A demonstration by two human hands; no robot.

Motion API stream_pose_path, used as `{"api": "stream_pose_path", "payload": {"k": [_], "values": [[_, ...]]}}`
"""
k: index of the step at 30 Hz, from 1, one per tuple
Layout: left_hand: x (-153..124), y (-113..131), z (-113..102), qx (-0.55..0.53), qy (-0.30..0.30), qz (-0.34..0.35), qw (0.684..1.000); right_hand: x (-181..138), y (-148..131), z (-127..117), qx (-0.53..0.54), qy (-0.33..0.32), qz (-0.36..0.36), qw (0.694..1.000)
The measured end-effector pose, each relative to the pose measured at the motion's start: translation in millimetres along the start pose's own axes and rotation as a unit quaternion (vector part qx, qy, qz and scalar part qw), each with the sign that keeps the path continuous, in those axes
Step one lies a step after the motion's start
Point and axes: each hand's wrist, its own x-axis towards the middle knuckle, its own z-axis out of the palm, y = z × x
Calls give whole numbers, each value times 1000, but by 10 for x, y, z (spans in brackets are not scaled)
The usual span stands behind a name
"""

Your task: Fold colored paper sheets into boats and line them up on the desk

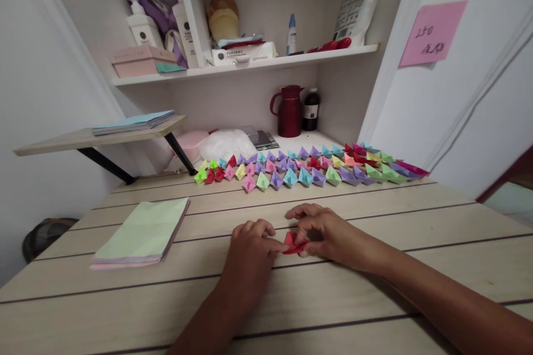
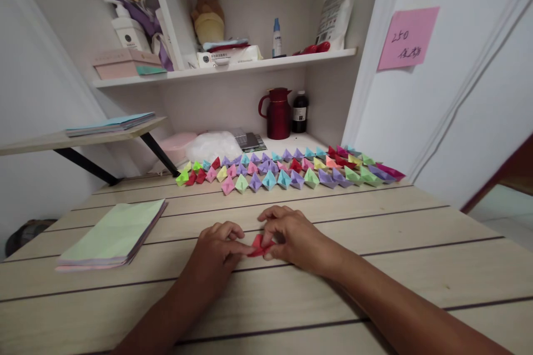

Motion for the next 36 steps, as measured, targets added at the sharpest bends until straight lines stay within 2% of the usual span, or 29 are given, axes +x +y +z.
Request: {"api": "stream_pose_path", "payload": {"k": [3, 7, 15, 24, 36], "values": [[-10, 46, 18, -26, 6, -33, 999, -2, 24, -17, -9, 4, 19, 1000], [-26, 104, 20, -46, 7, -44, 998, -8, 31, -35, -22, 8, 28, 999], [36, 255, 27, 11, 44, -80, 996, -3, 56, -22, -12, 20, 13, 1000], [50, 203, 77, 4, 44, -92, 995, 21, 148, -56, 10, 22, 9, 1000], [53, 182, 113, -11, 44, -95, 994, 57, 114, 16, -104, 55, 37, 992]]}}
